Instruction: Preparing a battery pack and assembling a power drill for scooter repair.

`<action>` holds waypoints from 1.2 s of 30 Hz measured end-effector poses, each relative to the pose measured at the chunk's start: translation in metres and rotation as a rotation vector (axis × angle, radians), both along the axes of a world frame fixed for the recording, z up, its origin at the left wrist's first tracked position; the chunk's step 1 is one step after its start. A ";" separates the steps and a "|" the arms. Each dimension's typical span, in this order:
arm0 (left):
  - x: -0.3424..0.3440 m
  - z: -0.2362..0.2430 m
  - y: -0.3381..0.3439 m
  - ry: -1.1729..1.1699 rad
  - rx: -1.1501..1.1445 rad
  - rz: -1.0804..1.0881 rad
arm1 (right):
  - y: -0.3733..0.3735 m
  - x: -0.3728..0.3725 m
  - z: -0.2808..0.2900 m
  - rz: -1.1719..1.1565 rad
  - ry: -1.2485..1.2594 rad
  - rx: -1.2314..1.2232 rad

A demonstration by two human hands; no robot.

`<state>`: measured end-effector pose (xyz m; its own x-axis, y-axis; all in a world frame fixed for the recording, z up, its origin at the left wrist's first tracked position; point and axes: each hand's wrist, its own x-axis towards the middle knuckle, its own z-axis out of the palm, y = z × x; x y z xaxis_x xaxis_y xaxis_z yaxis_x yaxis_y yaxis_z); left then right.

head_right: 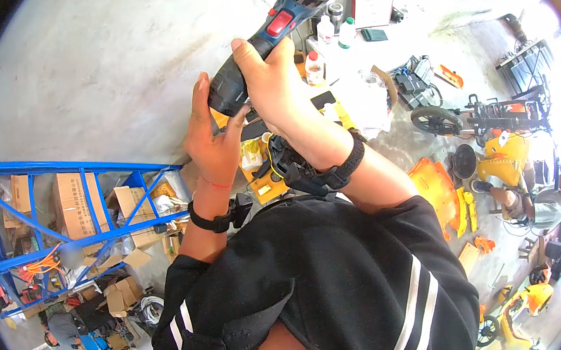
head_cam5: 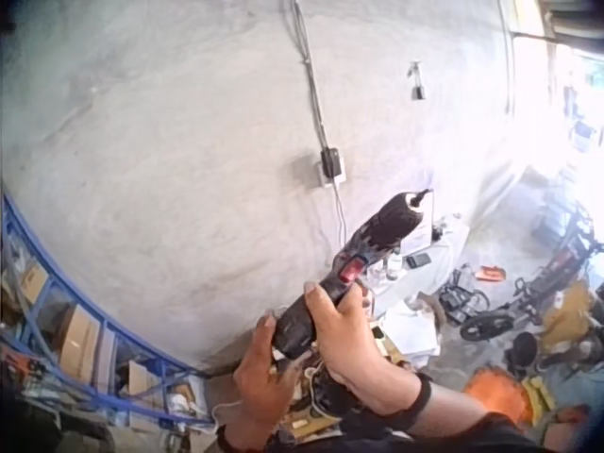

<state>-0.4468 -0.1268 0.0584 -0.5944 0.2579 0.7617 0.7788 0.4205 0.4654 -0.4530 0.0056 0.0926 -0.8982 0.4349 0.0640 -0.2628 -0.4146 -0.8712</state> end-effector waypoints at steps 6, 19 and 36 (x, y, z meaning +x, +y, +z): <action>0.001 0.001 0.002 -0.198 0.255 -0.322 | 0.012 0.000 0.012 0.045 0.085 -0.277; -0.029 0.031 0.052 -0.597 0.995 -0.229 | -0.014 0.001 -0.018 0.047 0.094 -0.368; -0.033 0.004 0.051 -0.915 1.417 -0.482 | 0.020 0.001 -0.011 0.322 0.238 -0.195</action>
<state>-0.4793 -0.0755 0.0625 -0.9994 0.0165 0.0291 0.0025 -0.8303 0.5573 -0.4525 0.0260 0.0818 -0.9600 0.1595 0.2302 -0.2772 -0.6584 -0.6998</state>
